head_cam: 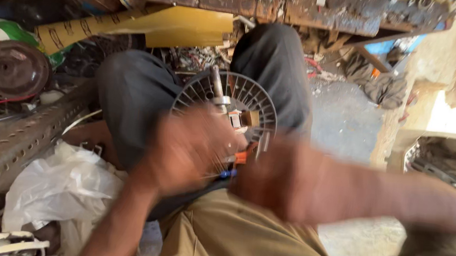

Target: The person cuts strips of yellow insulation paper using scissors and inserts them into the slots of a fan motor component by hand.

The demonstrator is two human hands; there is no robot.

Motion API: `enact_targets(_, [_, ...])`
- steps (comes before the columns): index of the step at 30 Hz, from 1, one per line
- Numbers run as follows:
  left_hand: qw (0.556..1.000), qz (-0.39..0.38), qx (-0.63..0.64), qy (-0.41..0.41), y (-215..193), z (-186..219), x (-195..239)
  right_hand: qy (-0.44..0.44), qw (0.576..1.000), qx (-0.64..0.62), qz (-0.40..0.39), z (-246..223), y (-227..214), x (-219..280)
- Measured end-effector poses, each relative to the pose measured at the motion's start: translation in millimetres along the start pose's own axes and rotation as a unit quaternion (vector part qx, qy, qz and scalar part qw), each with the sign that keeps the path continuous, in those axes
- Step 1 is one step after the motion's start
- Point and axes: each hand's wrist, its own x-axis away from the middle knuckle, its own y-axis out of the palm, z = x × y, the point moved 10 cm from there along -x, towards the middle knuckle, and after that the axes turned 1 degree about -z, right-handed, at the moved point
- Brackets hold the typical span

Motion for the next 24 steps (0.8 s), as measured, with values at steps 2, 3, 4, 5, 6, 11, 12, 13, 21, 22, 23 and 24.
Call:
enact_targets(2, [0.975, -0.036, -0.203, 0.085, 23, 33, 17, 0.035, 0.998, -0.001, 0.057, 64, -4, -6])
enact_targets(3, [0.945, -0.032, -0.311, 0.092, 24, 36, 19, 0.068, 0.997, -0.001, 0.036, 105, 4, -16])
enact_targets(4, [0.906, -0.028, -0.41, 0.1, 26, 37, 20, 0.031, 0.996, -0.019, 0.086, 125, -4, -22])
enact_targets(5, [0.959, 0.068, -0.269, 0.057, 4, 37, 19, 0.111, 0.988, -0.048, 0.092, 154, 2, -24])
enact_targets(6, [0.979, 0.166, -0.119, 0.02, -16, 28, 16, 0.187, 0.976, -0.068, 0.094, 180, 3, -21])
enact_targets(11, [0.992, -0.008, -0.107, -0.064, 3, -57, -54, 0.313, 0.924, 0.215, -0.041, 163, -26, 26])
enact_targets(12, [0.991, -0.064, -0.105, -0.059, 6, -66, -66, 0.288, 0.918, 0.263, -0.076, 151, -31, 20])
enact_targets(13, [0.986, -0.12, -0.104, -0.054, 8, -73, -75, 0.238, 0.952, 0.172, -0.091, 128, -16, 7])
enact_targets(21, [0.966, -0.01, -0.252, 0.052, 21, 38, 18, 0.061, 0.997, 0.041, -0.007, 89, -8, -19])
enact_targets(22, [0.969, 0.038, -0.242, 0.031, 9, 34, 14, 0.072, 0.997, -0.026, 0.032, 123, -11, -30])
enact_targets(23, [0.969, 0.086, -0.231, 0.01, -5, 28, 8, 0.081, 0.99, -0.092, 0.072, 141, -10, -36])
enact_targets(24, [0.964, 0.145, -0.223, -0.009, -19, 23, 3, 0.099, 0.989, -0.066, 0.091, 147, -13, -32])
